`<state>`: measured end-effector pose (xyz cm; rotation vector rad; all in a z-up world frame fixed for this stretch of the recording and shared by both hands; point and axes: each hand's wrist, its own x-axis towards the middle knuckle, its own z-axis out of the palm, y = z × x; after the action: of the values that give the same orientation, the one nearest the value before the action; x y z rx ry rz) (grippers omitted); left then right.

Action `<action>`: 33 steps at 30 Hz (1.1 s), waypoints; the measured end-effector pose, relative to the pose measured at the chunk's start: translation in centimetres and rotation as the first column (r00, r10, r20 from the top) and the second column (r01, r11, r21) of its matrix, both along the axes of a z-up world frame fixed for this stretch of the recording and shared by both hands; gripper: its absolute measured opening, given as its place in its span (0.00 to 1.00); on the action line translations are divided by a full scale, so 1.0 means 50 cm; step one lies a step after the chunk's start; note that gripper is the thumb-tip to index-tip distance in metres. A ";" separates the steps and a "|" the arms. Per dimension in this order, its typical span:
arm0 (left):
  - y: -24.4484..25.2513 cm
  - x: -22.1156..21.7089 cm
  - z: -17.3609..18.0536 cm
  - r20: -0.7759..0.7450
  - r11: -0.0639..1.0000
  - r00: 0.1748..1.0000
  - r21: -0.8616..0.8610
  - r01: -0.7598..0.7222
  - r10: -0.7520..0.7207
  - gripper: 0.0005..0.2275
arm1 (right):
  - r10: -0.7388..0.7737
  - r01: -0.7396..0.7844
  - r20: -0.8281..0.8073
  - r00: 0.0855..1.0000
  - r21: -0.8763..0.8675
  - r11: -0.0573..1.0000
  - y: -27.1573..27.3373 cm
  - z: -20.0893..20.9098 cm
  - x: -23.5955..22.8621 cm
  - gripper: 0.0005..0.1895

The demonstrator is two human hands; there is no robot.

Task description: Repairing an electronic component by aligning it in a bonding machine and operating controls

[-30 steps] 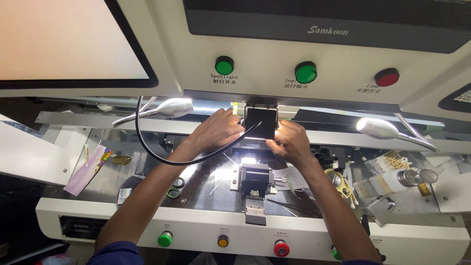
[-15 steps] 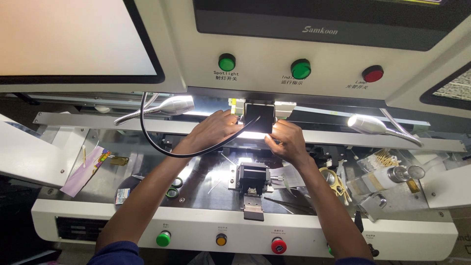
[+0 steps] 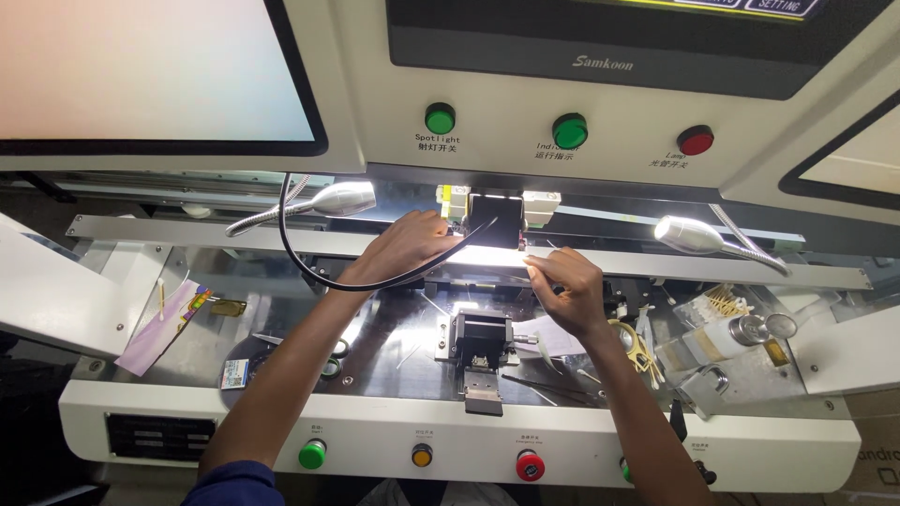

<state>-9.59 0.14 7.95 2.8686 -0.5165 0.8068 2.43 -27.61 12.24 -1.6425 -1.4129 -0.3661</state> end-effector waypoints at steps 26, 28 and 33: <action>-0.402 -0.459 -0.238 -0.766 0.373 0.516 -0.383 -0.845 0.382 0.11 | -0.066 0.065 -0.016 0.998 -0.050 0.997 -0.050 -0.001 -0.088 0.10; -0.402 -0.452 -0.256 -0.752 0.375 0.502 -0.358 -0.855 0.427 0.12 | -0.086 0.084 -0.022 0.996 -0.063 0.994 -0.042 -0.010 -0.077 0.10; -0.389 -0.450 -0.261 -0.724 0.373 0.542 -0.404 -0.835 0.427 0.12 | -0.181 0.177 -0.070 0.981 -0.063 0.982 -0.010 -0.018 -0.056 0.09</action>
<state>-32.11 -19.31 -5.10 2.2234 0.9441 0.1353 -0.38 -28.12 11.33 -1.8173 -1.2333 -0.3657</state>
